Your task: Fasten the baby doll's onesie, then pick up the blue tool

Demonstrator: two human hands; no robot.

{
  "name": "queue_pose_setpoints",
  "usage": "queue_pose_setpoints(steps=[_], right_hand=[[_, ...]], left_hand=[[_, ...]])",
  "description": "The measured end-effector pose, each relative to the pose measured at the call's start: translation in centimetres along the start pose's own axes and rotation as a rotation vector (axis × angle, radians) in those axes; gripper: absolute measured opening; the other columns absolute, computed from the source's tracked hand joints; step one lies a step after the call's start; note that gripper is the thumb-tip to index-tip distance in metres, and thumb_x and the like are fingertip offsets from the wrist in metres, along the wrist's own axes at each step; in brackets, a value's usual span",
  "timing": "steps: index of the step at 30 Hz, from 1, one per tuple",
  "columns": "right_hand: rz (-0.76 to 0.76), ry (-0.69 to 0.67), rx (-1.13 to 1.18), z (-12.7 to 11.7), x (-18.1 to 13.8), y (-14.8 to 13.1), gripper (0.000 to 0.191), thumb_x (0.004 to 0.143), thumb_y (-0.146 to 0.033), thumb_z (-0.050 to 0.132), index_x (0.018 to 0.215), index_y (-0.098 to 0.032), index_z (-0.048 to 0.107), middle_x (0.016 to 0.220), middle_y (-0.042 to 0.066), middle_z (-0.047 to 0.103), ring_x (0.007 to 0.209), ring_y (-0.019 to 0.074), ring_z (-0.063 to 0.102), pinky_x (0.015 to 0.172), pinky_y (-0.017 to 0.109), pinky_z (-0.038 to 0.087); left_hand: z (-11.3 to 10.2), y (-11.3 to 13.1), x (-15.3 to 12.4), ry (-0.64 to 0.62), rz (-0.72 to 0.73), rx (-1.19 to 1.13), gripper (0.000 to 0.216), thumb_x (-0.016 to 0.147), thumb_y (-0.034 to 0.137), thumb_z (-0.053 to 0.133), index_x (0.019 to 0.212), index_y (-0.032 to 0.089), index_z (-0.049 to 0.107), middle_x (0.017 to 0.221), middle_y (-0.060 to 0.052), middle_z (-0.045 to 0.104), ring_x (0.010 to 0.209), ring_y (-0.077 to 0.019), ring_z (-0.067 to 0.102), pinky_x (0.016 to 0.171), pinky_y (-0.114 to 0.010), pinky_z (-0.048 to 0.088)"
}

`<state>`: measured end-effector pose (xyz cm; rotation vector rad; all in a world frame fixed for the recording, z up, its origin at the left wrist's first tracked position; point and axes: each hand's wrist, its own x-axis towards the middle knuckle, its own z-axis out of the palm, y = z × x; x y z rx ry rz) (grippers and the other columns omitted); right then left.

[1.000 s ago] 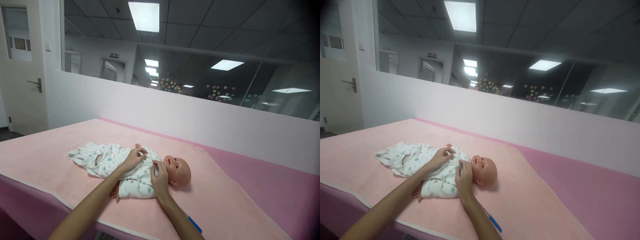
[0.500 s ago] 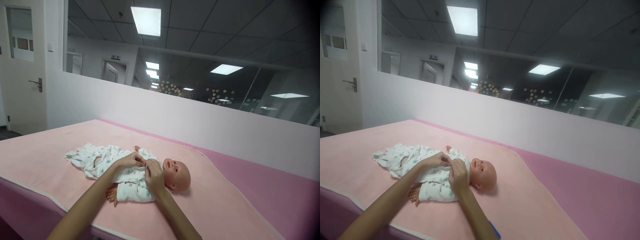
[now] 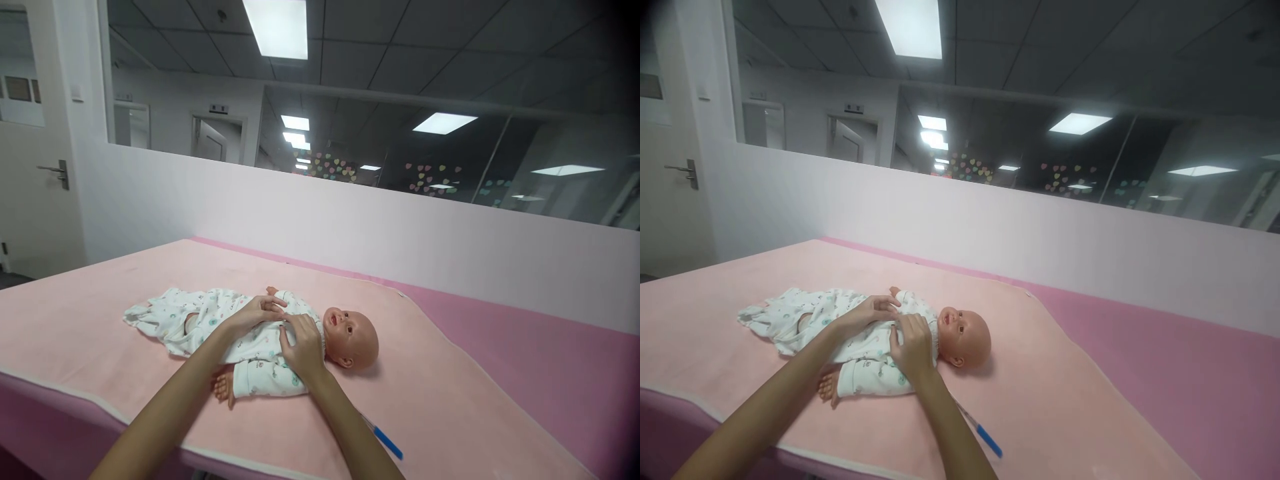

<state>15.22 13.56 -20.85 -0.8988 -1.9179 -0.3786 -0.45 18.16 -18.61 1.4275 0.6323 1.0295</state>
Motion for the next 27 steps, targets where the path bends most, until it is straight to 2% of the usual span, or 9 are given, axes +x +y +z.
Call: queue_pose_setpoints(steps=[5, 11, 18, 27], right_hand=[[0.016, -0.001, 0.015, 0.2, -0.1, 0.0, 0.016, 0.082, -0.015, 0.043, 0.088, -0.018, 0.057, 0.077, 0.004, 0.059, 0.076, 0.0167, 0.051, 0.070, 0.029, 0.040], [0.053, 0.043, 0.091, 0.3, -0.3, 0.2, 0.016, 0.084, -0.016, 0.041, 0.089, -0.019, 0.057, 0.078, 0.004, 0.060, 0.077, 0.0162, 0.053, 0.070, 0.029, 0.042], [0.062, 0.054, 0.103, 0.3, -0.3, 0.2, 0.020, 0.086, -0.017, 0.039, 0.093, -0.020, 0.057, 0.080, 0.004, 0.060, 0.078, 0.0156, 0.054, 0.071, 0.029, 0.043], [0.062, 0.057, 0.070, 0.1, -0.2, 0.1, 0.022, 0.086, -0.018, 0.039, 0.099, -0.021, 0.056, 0.086, 0.003, 0.062, 0.081, 0.0159, 0.056, 0.073, 0.029, 0.043]], left_hand=[[0.2, 0.1, -0.2, -0.013, 0.019, -0.013, 0.033, 0.060, 0.024, 0.073, 0.089, 0.013, 0.063, 0.082, -0.006, 0.066, 0.079, -0.0157, 0.060, 0.077, -0.028, 0.042], [-0.2, 0.7, -0.7, -0.186, -0.041, 0.001, 0.044, 0.059, 0.015, 0.073, 0.101, 0.014, 0.061, 0.096, -0.010, 0.066, 0.090, -0.0193, 0.059, 0.082, -0.031, 0.043], [-0.1, 0.9, -0.9, -0.185, -0.047, -0.011, 0.050, 0.062, 0.012, 0.070, 0.110, 0.015, 0.057, 0.099, -0.011, 0.066, 0.087, -0.0174, 0.060, 0.084, -0.032, 0.042], [-0.1, 0.9, -0.9, -0.199, -0.017, 0.000, 0.054, 0.062, 0.010, 0.069, 0.113, 0.016, 0.055, 0.106, -0.011, 0.063, 0.093, -0.0194, 0.058, 0.086, -0.033, 0.041]])
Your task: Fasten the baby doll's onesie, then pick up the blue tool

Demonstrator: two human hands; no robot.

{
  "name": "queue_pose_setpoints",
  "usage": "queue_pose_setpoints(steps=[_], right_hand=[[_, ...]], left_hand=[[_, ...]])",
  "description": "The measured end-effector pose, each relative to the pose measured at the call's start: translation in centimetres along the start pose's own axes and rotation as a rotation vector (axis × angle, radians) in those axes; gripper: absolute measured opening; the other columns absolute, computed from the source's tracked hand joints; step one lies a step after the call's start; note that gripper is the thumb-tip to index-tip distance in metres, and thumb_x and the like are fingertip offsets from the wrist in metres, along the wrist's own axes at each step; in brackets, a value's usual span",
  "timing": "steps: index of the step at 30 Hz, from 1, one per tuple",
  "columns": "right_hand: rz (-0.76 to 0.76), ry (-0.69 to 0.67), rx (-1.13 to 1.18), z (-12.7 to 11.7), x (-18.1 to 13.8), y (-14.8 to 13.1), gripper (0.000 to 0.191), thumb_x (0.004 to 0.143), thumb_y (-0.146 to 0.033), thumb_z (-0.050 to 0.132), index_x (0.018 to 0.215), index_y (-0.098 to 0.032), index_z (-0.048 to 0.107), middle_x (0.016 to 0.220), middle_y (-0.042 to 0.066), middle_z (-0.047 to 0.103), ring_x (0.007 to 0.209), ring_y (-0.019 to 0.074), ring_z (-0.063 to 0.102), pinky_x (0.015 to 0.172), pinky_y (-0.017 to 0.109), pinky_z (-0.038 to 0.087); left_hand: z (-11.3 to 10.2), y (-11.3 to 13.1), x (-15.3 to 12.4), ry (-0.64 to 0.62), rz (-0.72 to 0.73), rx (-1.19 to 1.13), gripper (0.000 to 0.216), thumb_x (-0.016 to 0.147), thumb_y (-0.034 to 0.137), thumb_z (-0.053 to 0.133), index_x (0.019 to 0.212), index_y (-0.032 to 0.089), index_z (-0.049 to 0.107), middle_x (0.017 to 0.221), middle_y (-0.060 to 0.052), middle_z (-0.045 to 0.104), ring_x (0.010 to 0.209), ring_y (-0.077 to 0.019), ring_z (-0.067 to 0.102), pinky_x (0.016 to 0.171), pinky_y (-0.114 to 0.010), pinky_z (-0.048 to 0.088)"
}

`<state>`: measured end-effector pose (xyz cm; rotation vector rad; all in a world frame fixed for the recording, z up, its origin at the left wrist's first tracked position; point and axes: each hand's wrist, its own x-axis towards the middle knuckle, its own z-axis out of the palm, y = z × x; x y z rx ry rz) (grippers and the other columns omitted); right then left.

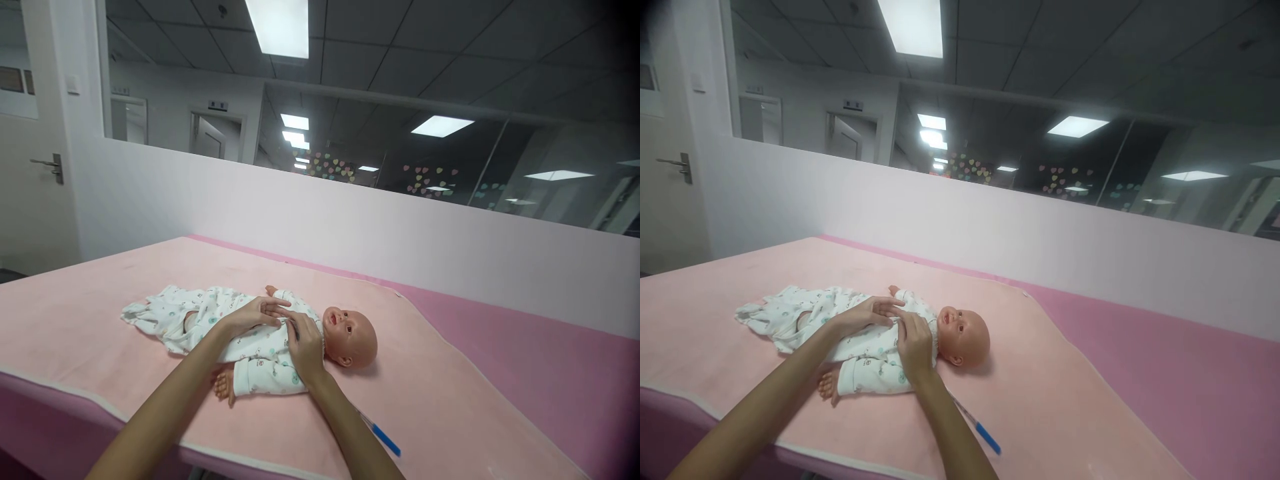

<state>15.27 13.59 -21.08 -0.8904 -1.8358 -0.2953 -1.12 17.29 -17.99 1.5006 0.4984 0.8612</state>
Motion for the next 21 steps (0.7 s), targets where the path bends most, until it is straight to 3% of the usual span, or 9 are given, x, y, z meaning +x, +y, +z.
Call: queue_pose_setpoints(steps=[11, 17, 21], right_hand=[[0.034, 0.043, -0.074, 0.75, -0.47, 0.76, 0.022, 0.085, -0.020, 0.041, 0.105, -0.018, 0.052, 0.088, 0.006, 0.062, 0.078, 0.0164, 0.056, 0.071, 0.029, 0.044], [0.047, 0.045, -0.085, 0.64, -0.34, 0.49, 0.023, 0.085, -0.021, 0.041, 0.104, -0.018, 0.052, 0.082, 0.006, 0.062, 0.076, 0.0170, 0.056, 0.069, 0.030, 0.045], [0.047, 0.029, -0.073, 0.48, -0.29, 0.36, 0.023, 0.085, -0.020, 0.041, 0.105, -0.018, 0.052, 0.082, 0.005, 0.061, 0.077, 0.0167, 0.056, 0.070, 0.030, 0.044]], left_hand=[[-0.18, -0.21, 0.12, 0.035, 0.005, 0.014, 0.048, 0.062, 0.014, 0.069, 0.109, 0.015, 0.058, 0.102, -0.013, 0.065, 0.100, -0.0232, 0.057, 0.087, -0.035, 0.041], [-0.37, -0.48, 0.33, 0.061, -0.023, 0.015, 0.033, 0.061, 0.018, 0.072, 0.092, 0.012, 0.063, 0.091, -0.012, 0.068, 0.092, -0.0217, 0.061, 0.085, -0.033, 0.043], [-0.28, -0.38, 0.24, 0.016, -0.006, -0.003, 0.040, 0.063, 0.020, 0.071, 0.101, 0.012, 0.060, 0.089, -0.011, 0.068, 0.090, -0.0207, 0.061, 0.086, -0.034, 0.042]])
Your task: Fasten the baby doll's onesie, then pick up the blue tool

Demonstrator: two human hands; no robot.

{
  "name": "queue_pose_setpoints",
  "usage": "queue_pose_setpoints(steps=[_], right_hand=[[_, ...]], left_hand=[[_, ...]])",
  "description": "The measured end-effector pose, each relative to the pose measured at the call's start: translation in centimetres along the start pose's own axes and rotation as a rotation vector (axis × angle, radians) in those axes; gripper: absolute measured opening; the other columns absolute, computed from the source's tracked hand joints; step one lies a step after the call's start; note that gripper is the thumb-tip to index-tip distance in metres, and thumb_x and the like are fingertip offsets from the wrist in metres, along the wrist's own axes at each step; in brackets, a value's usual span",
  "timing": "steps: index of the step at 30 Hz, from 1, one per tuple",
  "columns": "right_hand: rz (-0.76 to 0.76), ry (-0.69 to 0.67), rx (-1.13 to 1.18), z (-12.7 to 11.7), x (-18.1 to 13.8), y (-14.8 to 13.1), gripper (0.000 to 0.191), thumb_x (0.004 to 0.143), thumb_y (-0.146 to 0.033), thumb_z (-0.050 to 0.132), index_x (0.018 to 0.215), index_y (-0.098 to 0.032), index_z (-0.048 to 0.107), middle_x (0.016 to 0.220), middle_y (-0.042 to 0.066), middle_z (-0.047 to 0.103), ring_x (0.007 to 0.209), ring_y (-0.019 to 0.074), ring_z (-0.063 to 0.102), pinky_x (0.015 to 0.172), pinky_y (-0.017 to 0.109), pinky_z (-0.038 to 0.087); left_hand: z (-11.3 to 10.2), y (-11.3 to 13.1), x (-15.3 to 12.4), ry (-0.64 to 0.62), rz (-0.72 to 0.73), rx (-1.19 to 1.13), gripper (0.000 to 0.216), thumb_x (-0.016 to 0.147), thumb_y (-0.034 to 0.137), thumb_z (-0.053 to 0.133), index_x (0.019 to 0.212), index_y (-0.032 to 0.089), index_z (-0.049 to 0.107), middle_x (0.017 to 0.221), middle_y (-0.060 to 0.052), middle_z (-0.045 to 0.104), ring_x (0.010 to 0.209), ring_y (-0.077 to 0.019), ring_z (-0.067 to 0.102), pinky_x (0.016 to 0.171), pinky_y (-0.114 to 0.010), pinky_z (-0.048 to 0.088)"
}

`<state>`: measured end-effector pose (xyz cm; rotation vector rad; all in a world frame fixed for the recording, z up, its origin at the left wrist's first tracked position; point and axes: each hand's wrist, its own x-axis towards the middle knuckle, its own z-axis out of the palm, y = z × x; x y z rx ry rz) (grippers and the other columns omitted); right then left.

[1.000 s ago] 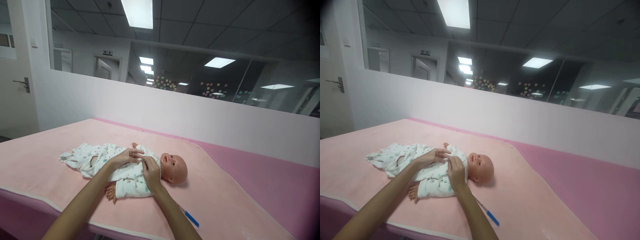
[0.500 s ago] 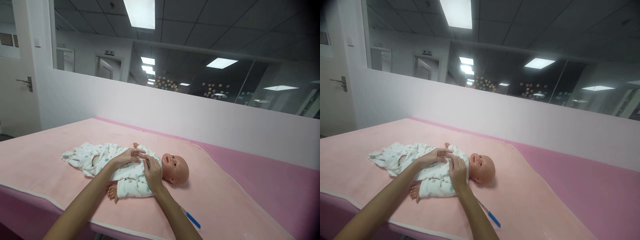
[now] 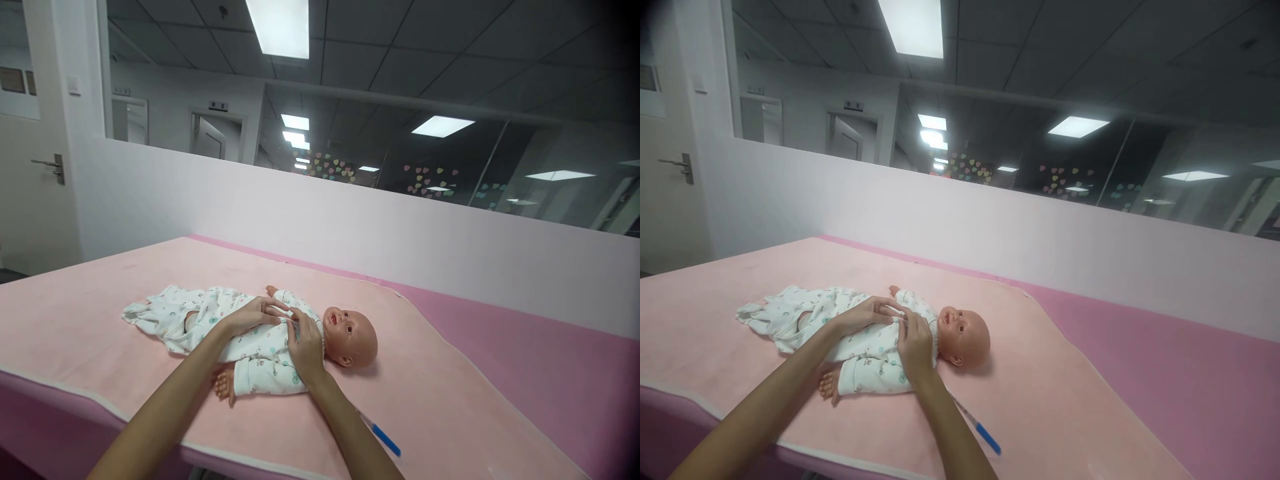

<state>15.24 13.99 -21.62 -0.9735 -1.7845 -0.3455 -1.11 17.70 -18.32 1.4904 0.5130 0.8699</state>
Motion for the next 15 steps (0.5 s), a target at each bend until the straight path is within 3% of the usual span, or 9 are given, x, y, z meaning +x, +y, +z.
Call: queue_pose_setpoints(steps=[15], right_hand=[[-0.008, -0.009, 0.026, 0.02, 0.18, -0.11, 0.019, 0.086, -0.018, 0.037, 0.093, -0.018, 0.055, 0.083, 0.005, 0.061, 0.080, 0.0171, 0.055, 0.071, 0.030, 0.042]], left_hand=[[0.12, 0.20, -0.14, 0.038, -0.020, 0.025, 0.053, 0.062, 0.020, 0.072, 0.112, 0.017, 0.053, 0.088, -0.007, 0.066, 0.081, -0.0149, 0.059, 0.078, -0.028, 0.042]])
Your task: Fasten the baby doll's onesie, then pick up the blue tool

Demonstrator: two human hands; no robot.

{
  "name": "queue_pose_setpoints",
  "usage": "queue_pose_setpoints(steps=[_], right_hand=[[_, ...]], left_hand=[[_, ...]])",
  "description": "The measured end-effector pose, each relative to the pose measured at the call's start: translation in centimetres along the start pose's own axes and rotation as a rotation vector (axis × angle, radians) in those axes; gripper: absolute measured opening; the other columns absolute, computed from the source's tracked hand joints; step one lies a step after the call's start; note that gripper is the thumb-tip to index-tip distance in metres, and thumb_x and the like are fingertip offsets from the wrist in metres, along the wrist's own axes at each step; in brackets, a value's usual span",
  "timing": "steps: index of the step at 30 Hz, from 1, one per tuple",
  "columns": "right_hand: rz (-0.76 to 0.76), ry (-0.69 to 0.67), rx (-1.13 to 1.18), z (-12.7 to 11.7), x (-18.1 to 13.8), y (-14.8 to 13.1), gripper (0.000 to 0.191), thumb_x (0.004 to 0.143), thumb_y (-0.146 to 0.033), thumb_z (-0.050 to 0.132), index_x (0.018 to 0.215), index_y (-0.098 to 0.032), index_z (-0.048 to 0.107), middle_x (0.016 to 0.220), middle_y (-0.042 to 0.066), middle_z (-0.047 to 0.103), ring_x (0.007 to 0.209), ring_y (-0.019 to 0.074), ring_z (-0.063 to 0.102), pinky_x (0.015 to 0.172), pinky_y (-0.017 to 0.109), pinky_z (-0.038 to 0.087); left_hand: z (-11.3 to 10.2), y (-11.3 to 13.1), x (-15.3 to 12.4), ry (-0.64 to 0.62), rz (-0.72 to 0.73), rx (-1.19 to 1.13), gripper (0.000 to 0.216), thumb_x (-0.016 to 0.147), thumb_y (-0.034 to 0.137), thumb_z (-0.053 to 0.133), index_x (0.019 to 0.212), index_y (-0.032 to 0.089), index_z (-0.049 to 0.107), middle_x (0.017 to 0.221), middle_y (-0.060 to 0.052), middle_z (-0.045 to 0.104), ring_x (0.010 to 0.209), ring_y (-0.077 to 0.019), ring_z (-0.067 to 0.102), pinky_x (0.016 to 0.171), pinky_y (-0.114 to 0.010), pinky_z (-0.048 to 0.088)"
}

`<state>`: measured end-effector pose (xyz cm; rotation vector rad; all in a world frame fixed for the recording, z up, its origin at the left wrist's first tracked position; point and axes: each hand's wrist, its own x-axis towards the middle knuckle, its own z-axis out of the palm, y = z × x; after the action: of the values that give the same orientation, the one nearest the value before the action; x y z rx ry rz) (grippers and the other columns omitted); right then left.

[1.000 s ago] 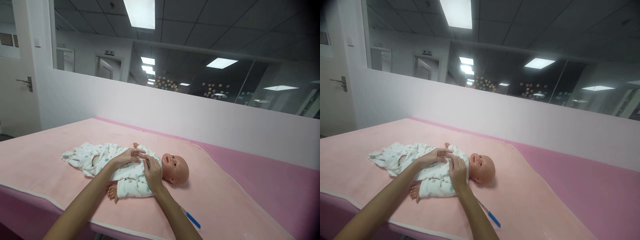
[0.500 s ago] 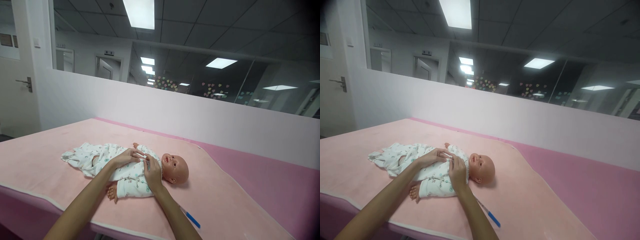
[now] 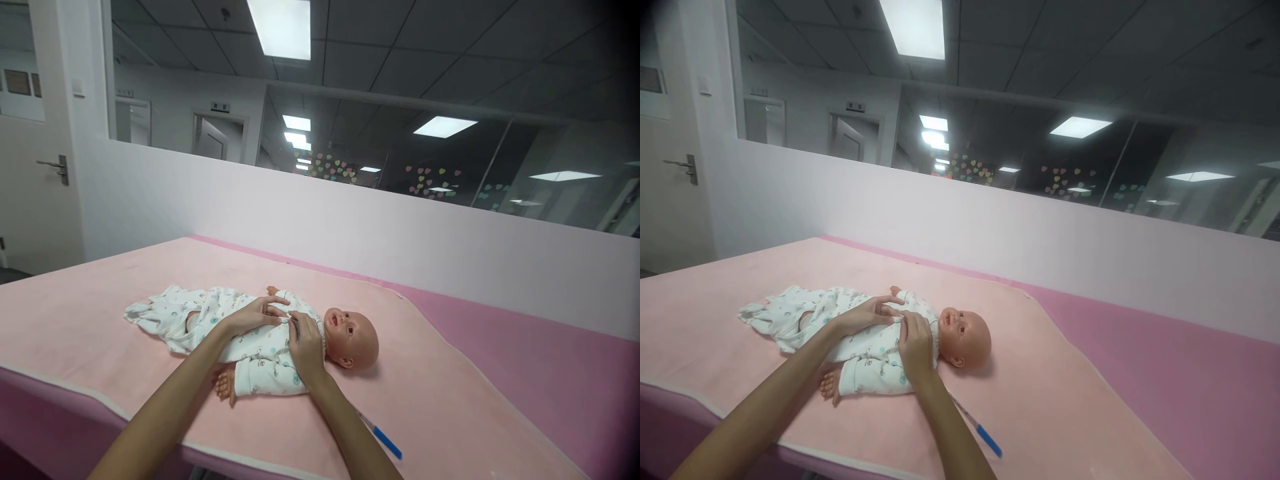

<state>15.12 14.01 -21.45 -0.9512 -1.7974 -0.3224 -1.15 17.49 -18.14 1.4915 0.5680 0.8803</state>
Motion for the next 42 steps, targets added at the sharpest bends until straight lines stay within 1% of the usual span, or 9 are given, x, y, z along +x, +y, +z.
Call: queue_pose_setpoints(steps=[9, 13, 17, 21, 25, 29, 34, 39, 42], right_hand=[[0.002, -0.017, -0.012, -0.15, 0.15, -0.07, 0.019, 0.086, -0.016, 0.037, 0.085, -0.019, 0.056, 0.076, 0.004, 0.059, 0.076, 0.0164, 0.054, 0.070, 0.029, 0.040], [0.021, -0.032, -0.016, -0.22, 0.15, -0.11, 0.018, 0.085, -0.016, 0.038, 0.084, -0.019, 0.056, 0.075, 0.003, 0.059, 0.076, 0.0161, 0.054, 0.071, 0.028, 0.039], [0.019, -0.031, -0.024, -0.20, 0.14, -0.12, 0.018, 0.086, -0.017, 0.039, 0.084, -0.019, 0.057, 0.076, 0.003, 0.059, 0.076, 0.0160, 0.054, 0.070, 0.028, 0.039], [0.011, -0.025, -0.041, -0.20, 0.13, -0.08, 0.018, 0.085, -0.018, 0.039, 0.084, -0.019, 0.057, 0.075, 0.003, 0.059, 0.076, 0.0157, 0.054, 0.070, 0.027, 0.039], [0.038, -0.001, -0.008, -0.39, 0.11, -0.24, 0.014, 0.083, -0.021, 0.043, 0.088, -0.019, 0.055, 0.081, 0.004, 0.059, 0.079, 0.0171, 0.054, 0.070, 0.029, 0.039], [0.002, -0.036, 0.032, -0.72, 0.20, -0.59, 0.014, 0.079, -0.022, 0.046, 0.091, -0.019, 0.054, 0.085, 0.005, 0.059, 0.081, 0.0178, 0.052, 0.073, 0.030, 0.039], [0.001, -0.068, 0.044, -0.91, 0.35, -0.82, 0.019, 0.076, -0.018, 0.047, 0.094, -0.019, 0.053, 0.090, 0.005, 0.058, 0.084, 0.0188, 0.050, 0.076, 0.032, 0.038], [0.012, -0.073, 0.026, -0.72, 0.30, -0.66, 0.024, 0.074, -0.017, 0.048, 0.097, -0.019, 0.054, 0.093, 0.006, 0.056, 0.087, 0.0201, 0.049, 0.077, 0.034, 0.038], [0.009, -0.072, 0.017, -0.65, 0.27, -0.61, 0.024, 0.074, -0.017, 0.048, 0.097, -0.019, 0.054, 0.094, 0.006, 0.056, 0.087, 0.0202, 0.049, 0.077, 0.034, 0.038]], left_hand=[[0.09, -0.01, -0.04, 0.019, 0.029, 0.046, 0.051, 0.061, 0.025, 0.072, 0.109, 0.017, 0.055, 0.084, -0.006, 0.067, 0.075, -0.0144, 0.060, 0.075, -0.028, 0.043], [0.03, -0.17, 0.03, 0.022, 0.048, 0.048, 0.047, 0.061, 0.023, 0.073, 0.105, 0.016, 0.057, 0.079, -0.004, 0.066, 0.074, -0.0136, 0.059, 0.074, -0.027, 0.043], [0.08, -0.13, 0.00, 0.016, 0.045, 0.040, 0.043, 0.061, 0.023, 0.072, 0.101, 0.015, 0.058, 0.079, -0.005, 0.065, 0.075, -0.0140, 0.058, 0.073, -0.027, 0.042], [0.13, -0.03, -0.05, 0.006, 0.043, 0.042, 0.038, 0.062, 0.021, 0.071, 0.099, 0.016, 0.060, 0.078, -0.003, 0.063, 0.076, -0.0136, 0.057, 0.073, -0.027, 0.042], [0.14, -0.12, 0.06, 0.000, 0.031, 0.031, 0.036, 0.062, 0.016, 0.069, 0.097, 0.017, 0.061, 0.078, -0.003, 0.064, 0.075, -0.0133, 0.057, 0.073, -0.025, 0.042], [0.07, -0.39, 0.31, 0.018, 0.031, 0.019, 0.033, 0.061, 0.013, 0.067, 0.094, 0.017, 0.062, 0.080, -0.003, 0.065, 0.075, -0.0136, 0.058, 0.073, -0.025, 0.042], [0.04, -0.59, 0.47, 0.035, 0.034, 0.021, 0.028, 0.064, 0.016, 0.066, 0.092, 0.016, 0.063, 0.080, -0.004, 0.066, 0.078, -0.0146, 0.059, 0.075, -0.025, 0.041], [0.27, -0.38, 0.30, 0.028, 0.055, 0.042, 0.028, 0.066, 0.022, 0.066, 0.093, 0.015, 0.063, 0.082, -0.006, 0.067, 0.083, -0.0166, 0.059, 0.080, -0.028, 0.041], [0.38, -0.26, 0.27, 0.030, 0.068, 0.059, 0.027, 0.066, 0.022, 0.067, 0.092, 0.014, 0.063, 0.084, -0.008, 0.067, 0.087, -0.0177, 0.058, 0.081, -0.028, 0.041]])
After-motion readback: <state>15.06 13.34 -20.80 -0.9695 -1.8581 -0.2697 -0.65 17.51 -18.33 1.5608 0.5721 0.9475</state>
